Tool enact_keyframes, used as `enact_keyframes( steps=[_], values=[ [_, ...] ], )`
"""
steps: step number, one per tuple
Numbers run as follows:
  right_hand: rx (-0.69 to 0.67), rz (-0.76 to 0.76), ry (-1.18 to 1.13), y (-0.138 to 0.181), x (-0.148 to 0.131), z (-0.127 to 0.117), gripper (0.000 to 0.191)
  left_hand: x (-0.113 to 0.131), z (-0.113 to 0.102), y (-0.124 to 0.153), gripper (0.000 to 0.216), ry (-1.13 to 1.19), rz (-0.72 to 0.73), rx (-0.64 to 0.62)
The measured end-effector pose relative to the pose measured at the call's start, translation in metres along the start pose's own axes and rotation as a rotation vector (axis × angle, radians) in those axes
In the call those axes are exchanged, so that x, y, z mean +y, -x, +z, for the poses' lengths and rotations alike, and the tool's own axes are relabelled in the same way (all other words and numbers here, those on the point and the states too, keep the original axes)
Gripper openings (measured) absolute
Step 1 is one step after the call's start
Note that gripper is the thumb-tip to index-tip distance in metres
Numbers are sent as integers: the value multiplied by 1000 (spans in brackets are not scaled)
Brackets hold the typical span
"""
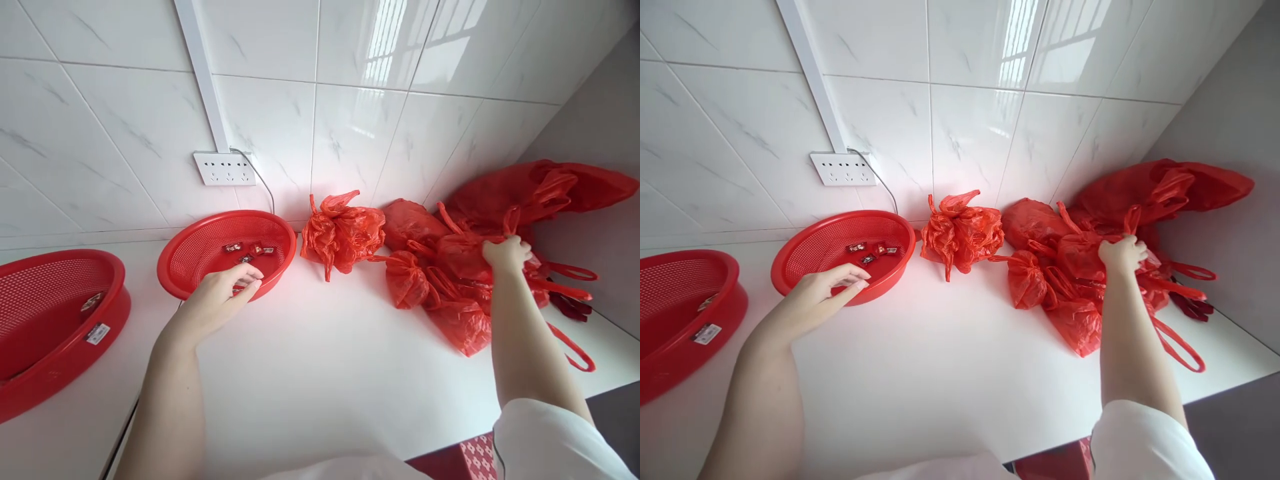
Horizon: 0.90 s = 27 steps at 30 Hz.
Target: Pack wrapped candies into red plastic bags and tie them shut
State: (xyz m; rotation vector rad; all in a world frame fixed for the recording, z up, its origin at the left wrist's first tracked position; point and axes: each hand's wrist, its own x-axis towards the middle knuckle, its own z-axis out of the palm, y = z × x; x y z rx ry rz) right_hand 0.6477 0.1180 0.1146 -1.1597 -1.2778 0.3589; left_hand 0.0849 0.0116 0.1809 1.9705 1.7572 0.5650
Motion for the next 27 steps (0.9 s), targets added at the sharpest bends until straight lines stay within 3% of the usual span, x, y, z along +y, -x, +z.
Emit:
enact_keyframes(
  steps=[3, 4, 8, 11, 13, 16, 19, 27],
  values=[
    [269, -169, 171, 4, -22, 37, 22, 2, 2, -2, 25, 4, 15, -20],
    [260, -216, 222, 8, -38, 55, 17, 3, 3, -2, 25, 8, 18, -29],
    [-187, -247, -19, 42, -110, 140, 19, 7, 3, 1, 23, 34, 27, -55],
    [-419, -269, 55, 72, -135, 205, 19, 9, 4, 3, 23, 60, 44, -60],
    [-426, -200, 202, 83, -129, 244, 16, 8, 4, 4, 23, 69, 57, -59],
    [-353, 152, 272, 85, -103, 284, 10, 6, 3, 7, 25, 65, 59, -61],
    [-361, 272, 174, 79, -81, 295, 12, 4, 1, 7, 26, 68, 62, -57],
    [-207, 272, -212, 75, -54, 263, 49, 6, 5, 4, 25, 126, 78, -94]
  ],
)
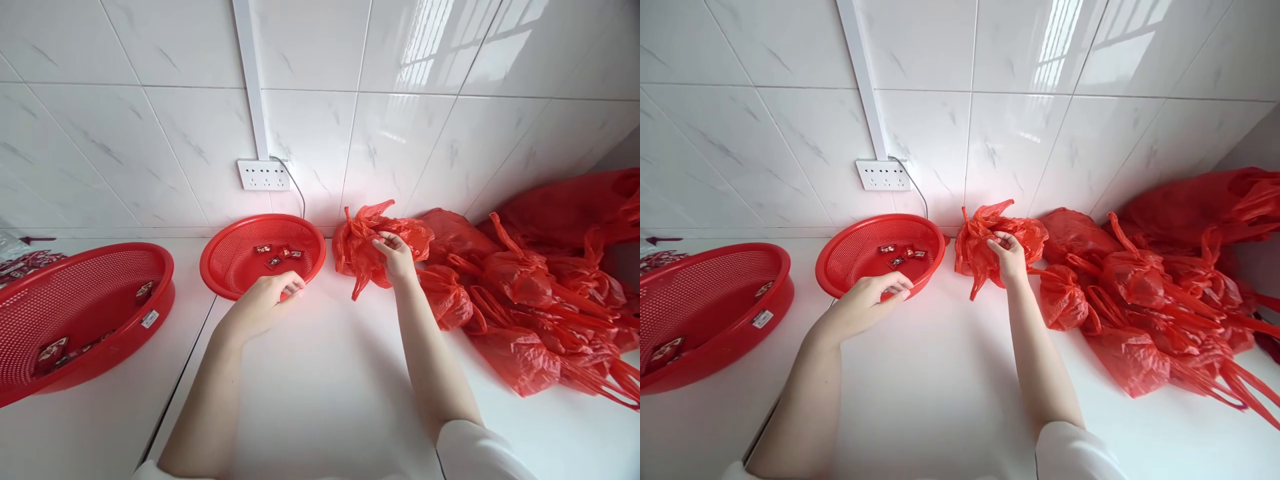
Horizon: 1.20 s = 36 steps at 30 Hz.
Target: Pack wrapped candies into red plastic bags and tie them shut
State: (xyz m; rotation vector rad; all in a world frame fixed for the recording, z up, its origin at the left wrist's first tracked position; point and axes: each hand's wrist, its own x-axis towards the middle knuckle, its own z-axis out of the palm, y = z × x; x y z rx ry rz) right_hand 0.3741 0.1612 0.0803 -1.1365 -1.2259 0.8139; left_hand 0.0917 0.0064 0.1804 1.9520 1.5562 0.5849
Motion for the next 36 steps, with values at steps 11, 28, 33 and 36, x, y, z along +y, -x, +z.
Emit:
enact_keyframes(
  steps=[11, 28, 33, 36],
  values=[
    [-56, 15, 237, 14, -2, -5, 32, 2, 5, -3, 25, 24, 2, -26],
    [-241, 102, -428, 27, -35, -33, 28, 8, 23, -10, 53, 352, 79, 205],
    [-653, 182, -325, 57, -60, -6, 25, 18, 46, -19, 56, 970, 64, 114],
    [-737, 179, -319, 63, -72, -1, 29, 11, 42, -24, 25, 1090, 44, 158]
  ],
)
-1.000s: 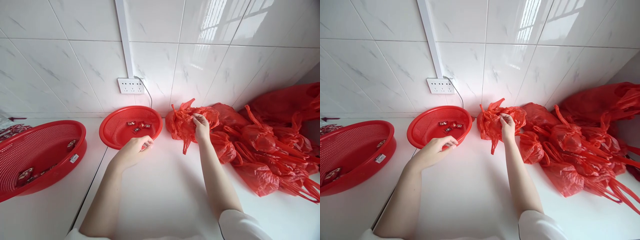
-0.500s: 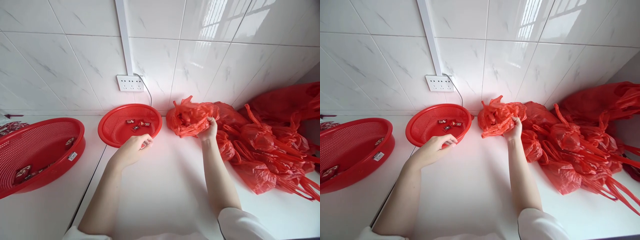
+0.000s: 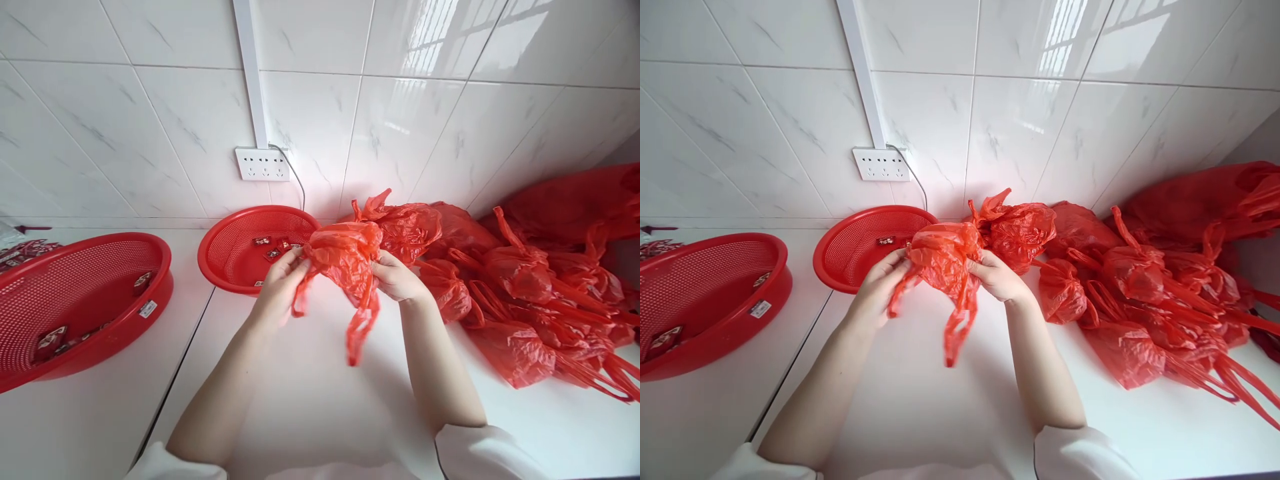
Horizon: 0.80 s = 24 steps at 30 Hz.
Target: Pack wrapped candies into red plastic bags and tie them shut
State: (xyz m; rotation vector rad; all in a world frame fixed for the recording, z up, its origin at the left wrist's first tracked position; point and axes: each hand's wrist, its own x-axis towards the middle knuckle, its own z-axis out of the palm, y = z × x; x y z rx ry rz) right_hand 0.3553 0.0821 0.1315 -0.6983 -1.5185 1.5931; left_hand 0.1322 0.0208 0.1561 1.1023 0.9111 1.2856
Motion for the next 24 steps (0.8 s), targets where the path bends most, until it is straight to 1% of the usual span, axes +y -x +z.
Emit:
enact_keyframes(
  steps=[1, 3, 6, 8, 9, 10, 12, 14, 15, 16, 17, 19, 20, 21, 22, 23, 24],
  values=[
    [40, 4, -24, 1, -4, 0, 28, 4, -6, 0, 20, -7, 4, 33],
    [149, 21, -79, 5, -12, -6, 26, 17, -21, 1, 30, -62, 12, 91],
    [296, -2, -110, 8, -16, -26, 24, 39, -42, 8, 34, -174, 82, 211],
    [380, -23, -51, 9, -14, -40, 27, 48, -51, 12, 38, -209, 98, 265],
    [428, -30, 15, 9, -13, -44, 29, 51, -53, 13, 41, -201, 97, 277],
    [488, -48, 111, 10, -13, -45, 31, 51, -54, 13, 44, -169, 92, 274],
    [640, -145, 360, 14, -19, -36, 31, 50, -53, 15, 45, -53, 42, 190],
    [769, -330, 560, 25, -30, -12, 24, 48, -47, 17, 34, 78, -34, 40],
    [777, -415, 594, 32, -37, 3, 19, 47, -43, 19, 27, 125, -67, -31],
    [729, -465, 585, 39, -44, 20, 15, 47, -38, 21, 28, 154, -86, -81],
    [608, -470, 558, 47, -50, 36, 13, 46, -32, 23, 37, 166, -87, -104],
    [211, -393, 548, 58, -57, 64, 18, 45, -21, 27, 50, 159, -70, -103],
    [13, -341, 582, 62, -58, 74, 20, 44, -17, 29, 49, 155, -59, -97],
    [-137, -291, 631, 63, -57, 82, 24, 44, -13, 30, 46, 154, -53, -94],
    [-227, -252, 690, 63, -54, 87, 30, 44, -10, 31, 40, 154, -51, -98],
    [-256, -223, 746, 61, -51, 89, 35, 44, -9, 32, 36, 155, -54, -107],
    [-236, -203, 792, 58, -47, 90, 39, 44, -8, 33, 32, 152, -63, -119]
  ],
)
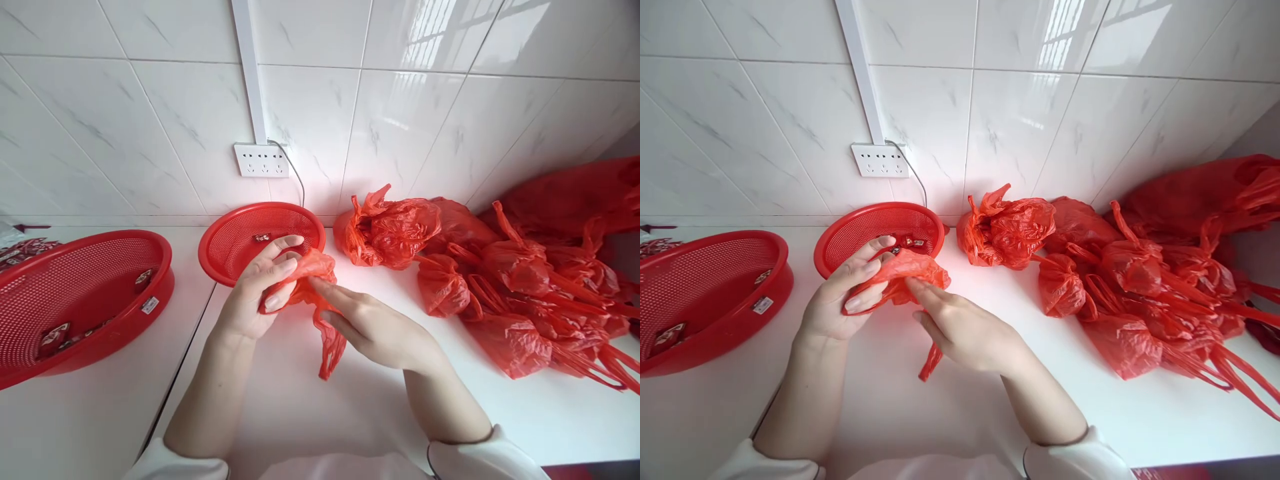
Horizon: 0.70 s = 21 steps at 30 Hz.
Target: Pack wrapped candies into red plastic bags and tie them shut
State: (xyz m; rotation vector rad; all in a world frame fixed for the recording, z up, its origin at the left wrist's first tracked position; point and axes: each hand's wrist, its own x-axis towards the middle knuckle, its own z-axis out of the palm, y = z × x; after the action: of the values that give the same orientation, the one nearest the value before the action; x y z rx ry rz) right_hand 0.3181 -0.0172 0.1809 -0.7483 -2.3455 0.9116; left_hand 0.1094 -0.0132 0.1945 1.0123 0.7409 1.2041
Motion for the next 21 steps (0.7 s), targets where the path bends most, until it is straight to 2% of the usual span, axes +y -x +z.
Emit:
enact_keyframes(
  steps=[5, 8, 10, 12, 14, 15, 18, 21],
  values=[
    [111, 137, 72, -15, 24, 7, 29, 9, -3, 11, 41, -99, -24, -23],
    [182, 407, 305, -22, 42, 7, 25, 19, -5, 21, 42, -233, 10, -11],
    [187, 617, 535, -25, 54, 4, 27, 26, -8, 28, 36, -364, 84, 60],
    [168, 722, 668, -23, 61, -3, 27, 33, -11, 35, 31, -495, 222, 224],
    [135, 728, 696, -18, 63, -11, 28, 39, -16, 43, 31, -587, 343, 363],
    [117, 708, 703, -14, 61, -16, 29, 42, -17, 47, 31, -617, 369, 392],
    [58, 626, 704, -1, 49, -28, 32, 45, -17, 55, 27, -759, 328, 421],
    [26, 532, 619, 10, 36, -36, 26, 39, -8, 59, 30, -1211, 365, 583]
  ],
)
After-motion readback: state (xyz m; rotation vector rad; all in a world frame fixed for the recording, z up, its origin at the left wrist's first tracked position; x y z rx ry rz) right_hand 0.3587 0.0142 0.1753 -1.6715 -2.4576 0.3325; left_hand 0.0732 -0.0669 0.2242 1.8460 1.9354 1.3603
